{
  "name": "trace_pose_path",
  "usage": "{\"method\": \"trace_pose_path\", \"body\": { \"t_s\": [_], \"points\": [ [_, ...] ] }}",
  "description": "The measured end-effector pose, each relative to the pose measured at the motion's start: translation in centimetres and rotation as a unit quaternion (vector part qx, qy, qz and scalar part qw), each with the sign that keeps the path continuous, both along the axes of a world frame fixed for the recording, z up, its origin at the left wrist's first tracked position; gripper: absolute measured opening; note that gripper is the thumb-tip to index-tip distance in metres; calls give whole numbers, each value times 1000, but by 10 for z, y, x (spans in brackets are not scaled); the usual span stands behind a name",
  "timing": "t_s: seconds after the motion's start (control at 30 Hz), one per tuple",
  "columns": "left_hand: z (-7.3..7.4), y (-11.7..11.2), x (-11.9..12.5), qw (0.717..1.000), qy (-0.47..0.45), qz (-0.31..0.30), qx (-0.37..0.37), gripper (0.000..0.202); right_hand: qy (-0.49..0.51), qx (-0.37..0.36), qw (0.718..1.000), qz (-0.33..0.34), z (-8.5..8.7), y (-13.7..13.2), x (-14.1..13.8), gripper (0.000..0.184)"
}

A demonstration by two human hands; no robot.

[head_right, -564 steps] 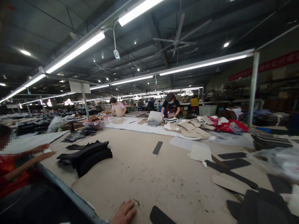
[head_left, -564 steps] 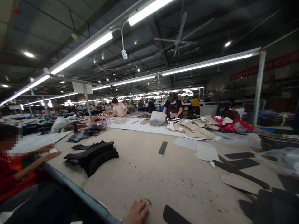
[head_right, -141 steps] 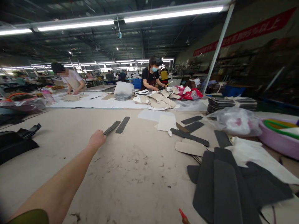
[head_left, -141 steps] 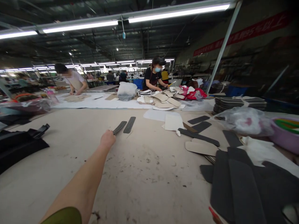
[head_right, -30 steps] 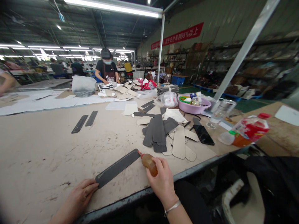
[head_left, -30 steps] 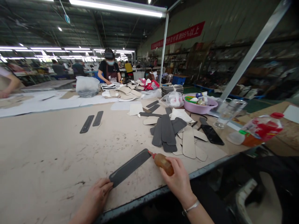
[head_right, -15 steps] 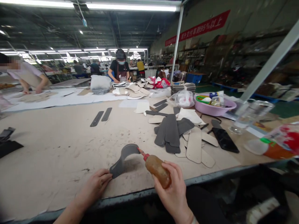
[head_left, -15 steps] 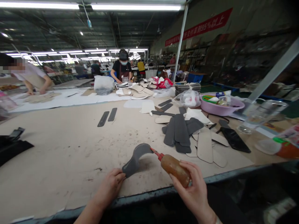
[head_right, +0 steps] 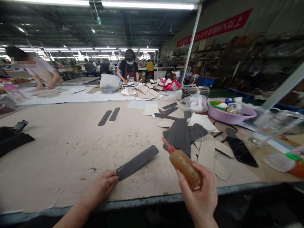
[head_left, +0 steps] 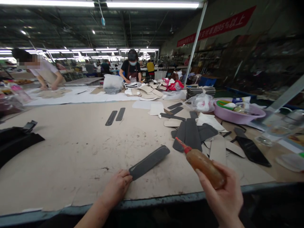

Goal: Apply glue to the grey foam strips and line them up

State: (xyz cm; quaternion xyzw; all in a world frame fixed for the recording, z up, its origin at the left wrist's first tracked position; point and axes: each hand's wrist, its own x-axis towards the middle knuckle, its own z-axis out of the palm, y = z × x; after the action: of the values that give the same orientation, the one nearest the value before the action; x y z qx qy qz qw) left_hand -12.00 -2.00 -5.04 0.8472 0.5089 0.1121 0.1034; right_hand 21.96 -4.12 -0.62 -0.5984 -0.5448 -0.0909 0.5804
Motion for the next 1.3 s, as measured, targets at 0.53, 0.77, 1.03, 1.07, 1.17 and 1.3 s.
{"method": "trace_pose_path", "body": {
  "t_s": [0.53,0.77,1.03,1.07,1.17,1.3],
  "points": [
    [6,3,-1,999,-14,-27,17,31,39,-175,920,349,-34,-12,-100,36],
    [3,4,-1,999,-16,-32,26,30,44,-218,904,365,-30,-24,-93,37],
    [1,8,-6,999,-13,-33,23,30,32,-209,930,301,-28,-25,-68,36],
    [1,9,-7,999,-13,-35,27,32,33,-206,935,288,-27,-23,-65,35],
    [1,13,-8,998,-12,-42,37,37,27,-204,947,247,-27,-17,-56,31],
    [6,16,-7,999,-4,-37,28,41,10,-209,960,186,-27,-7,-45,29]
  ]
}}
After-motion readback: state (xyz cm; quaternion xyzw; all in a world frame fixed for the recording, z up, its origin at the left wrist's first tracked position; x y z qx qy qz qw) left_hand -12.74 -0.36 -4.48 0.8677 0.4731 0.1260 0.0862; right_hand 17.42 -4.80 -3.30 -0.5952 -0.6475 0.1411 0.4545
